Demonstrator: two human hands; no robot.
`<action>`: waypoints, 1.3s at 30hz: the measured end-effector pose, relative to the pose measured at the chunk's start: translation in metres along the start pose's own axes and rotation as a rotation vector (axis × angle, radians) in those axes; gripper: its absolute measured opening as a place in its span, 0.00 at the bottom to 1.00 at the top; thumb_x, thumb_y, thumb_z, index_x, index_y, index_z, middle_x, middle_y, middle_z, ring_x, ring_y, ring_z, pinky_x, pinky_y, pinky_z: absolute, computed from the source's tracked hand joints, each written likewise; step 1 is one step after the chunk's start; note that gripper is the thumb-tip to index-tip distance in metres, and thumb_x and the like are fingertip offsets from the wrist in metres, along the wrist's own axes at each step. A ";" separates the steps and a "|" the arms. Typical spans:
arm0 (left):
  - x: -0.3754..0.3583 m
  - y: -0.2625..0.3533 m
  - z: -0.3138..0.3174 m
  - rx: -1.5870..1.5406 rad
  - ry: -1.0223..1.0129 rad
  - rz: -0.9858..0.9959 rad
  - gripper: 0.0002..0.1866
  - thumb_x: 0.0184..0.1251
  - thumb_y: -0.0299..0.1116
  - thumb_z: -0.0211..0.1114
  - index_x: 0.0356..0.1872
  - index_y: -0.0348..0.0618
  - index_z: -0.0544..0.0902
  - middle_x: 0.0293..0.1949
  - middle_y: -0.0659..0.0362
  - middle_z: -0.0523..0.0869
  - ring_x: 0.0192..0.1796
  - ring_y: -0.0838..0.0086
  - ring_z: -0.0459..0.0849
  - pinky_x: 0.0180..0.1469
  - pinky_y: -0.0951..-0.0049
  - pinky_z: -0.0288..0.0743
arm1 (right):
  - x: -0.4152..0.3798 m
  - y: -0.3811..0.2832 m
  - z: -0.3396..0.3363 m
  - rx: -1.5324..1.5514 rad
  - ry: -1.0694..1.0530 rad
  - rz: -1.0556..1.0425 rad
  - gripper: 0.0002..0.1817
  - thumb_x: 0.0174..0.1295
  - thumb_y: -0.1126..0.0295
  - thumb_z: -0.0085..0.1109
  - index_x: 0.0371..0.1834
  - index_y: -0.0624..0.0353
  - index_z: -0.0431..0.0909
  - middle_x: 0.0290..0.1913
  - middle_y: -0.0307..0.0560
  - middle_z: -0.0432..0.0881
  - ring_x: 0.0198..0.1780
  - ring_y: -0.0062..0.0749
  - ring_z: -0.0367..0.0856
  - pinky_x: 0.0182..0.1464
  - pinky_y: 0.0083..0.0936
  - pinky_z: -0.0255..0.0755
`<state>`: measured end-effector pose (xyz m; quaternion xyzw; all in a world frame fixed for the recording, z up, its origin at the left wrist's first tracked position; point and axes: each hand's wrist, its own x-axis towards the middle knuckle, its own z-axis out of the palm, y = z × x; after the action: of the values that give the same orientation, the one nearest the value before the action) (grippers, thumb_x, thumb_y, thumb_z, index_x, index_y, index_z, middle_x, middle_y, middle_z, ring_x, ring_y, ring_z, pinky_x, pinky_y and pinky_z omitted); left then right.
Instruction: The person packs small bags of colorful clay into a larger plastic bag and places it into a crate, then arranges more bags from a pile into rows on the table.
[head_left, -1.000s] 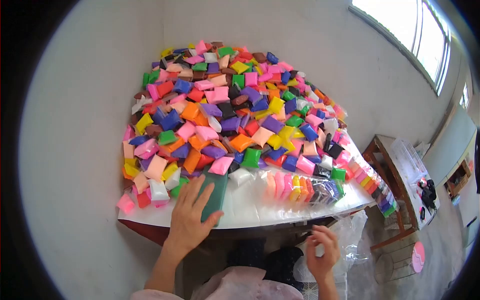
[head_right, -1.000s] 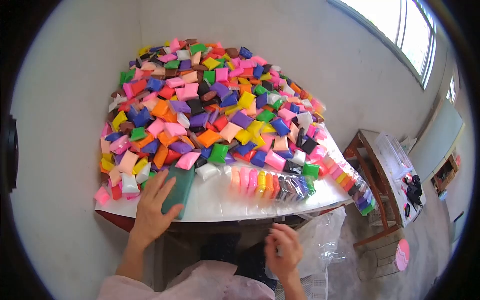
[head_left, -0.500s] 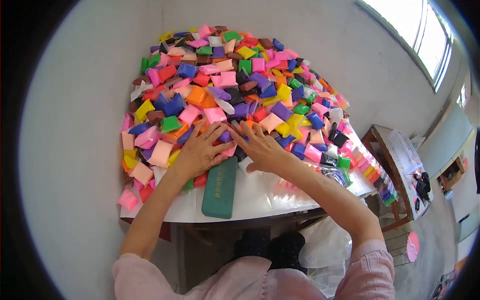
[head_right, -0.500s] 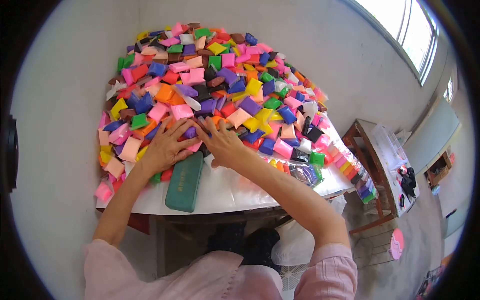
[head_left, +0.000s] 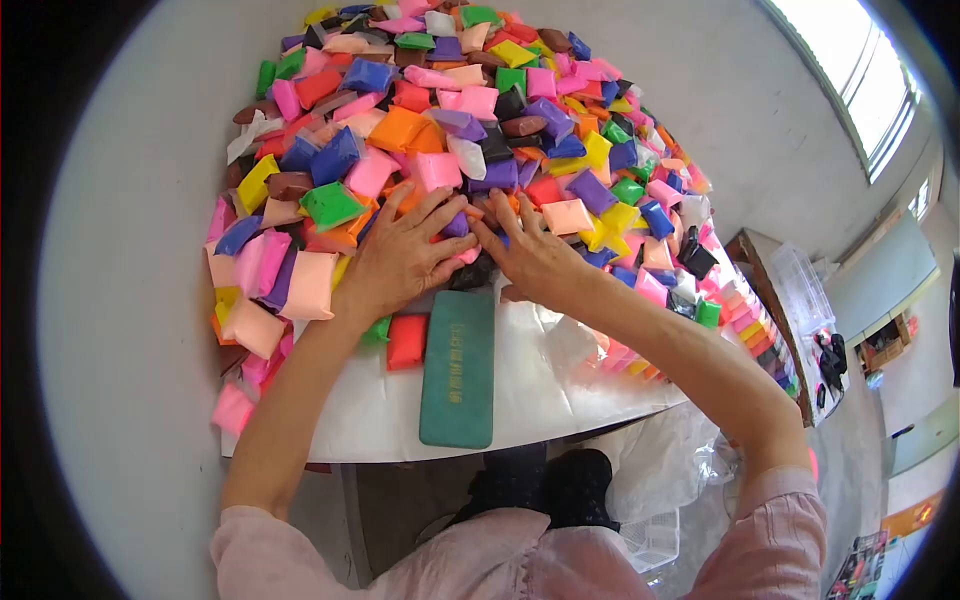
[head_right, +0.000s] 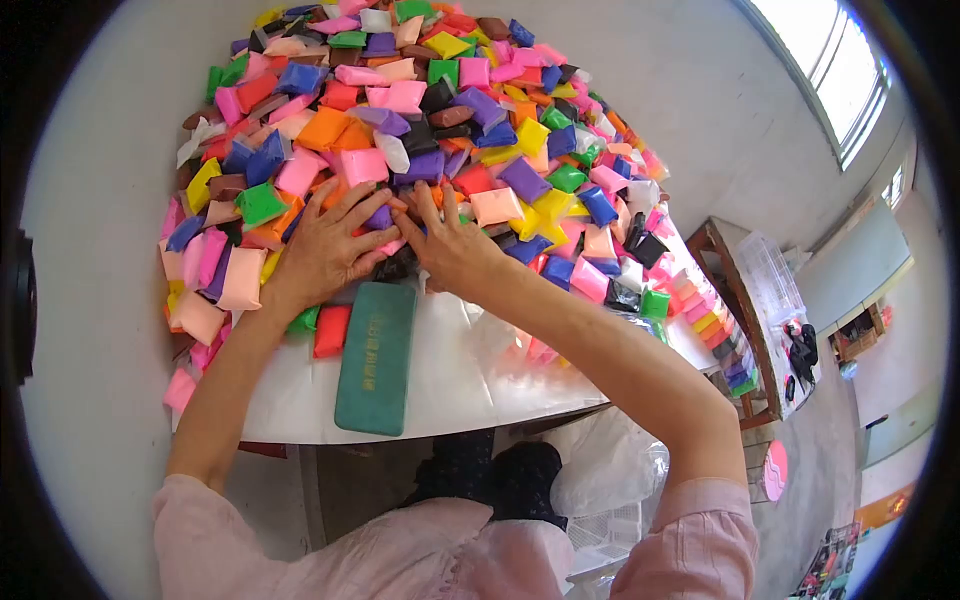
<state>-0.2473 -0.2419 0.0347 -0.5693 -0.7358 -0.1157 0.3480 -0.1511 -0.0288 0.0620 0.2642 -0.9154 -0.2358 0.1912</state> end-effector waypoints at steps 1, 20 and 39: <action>0.000 -0.003 0.002 -0.018 0.011 -0.008 0.16 0.67 0.44 0.63 0.54 0.58 0.86 0.69 0.59 0.73 0.74 0.64 0.65 0.75 0.46 0.49 | 0.003 0.001 0.002 -0.005 -0.017 0.025 0.68 0.34 0.48 0.82 0.78 0.64 0.51 0.71 0.75 0.59 0.70 0.79 0.59 0.65 0.51 0.74; 0.003 -0.003 0.001 -0.257 0.033 -0.069 0.28 0.52 0.49 0.75 0.56 0.58 0.85 0.70 0.57 0.72 0.75 0.59 0.64 0.77 0.42 0.42 | -0.034 -0.153 -0.119 0.716 -0.139 0.564 0.51 0.55 0.35 0.66 0.70 0.67 0.65 0.64 0.84 0.64 0.64 0.75 0.69 0.58 0.56 0.72; 0.013 0.005 -0.010 -0.273 -0.087 -0.206 0.27 0.54 0.44 0.72 0.58 0.50 0.84 0.72 0.46 0.69 0.78 0.54 0.59 0.79 0.45 0.36 | -0.035 -0.172 -0.052 0.683 0.314 0.557 0.42 0.56 0.49 0.71 0.69 0.61 0.68 0.73 0.75 0.57 0.73 0.72 0.58 0.66 0.55 0.64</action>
<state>-0.2401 -0.2362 0.0487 -0.5372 -0.7821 -0.2250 0.2217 -0.0313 -0.1549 0.0053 0.0887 -0.9367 0.1824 0.2853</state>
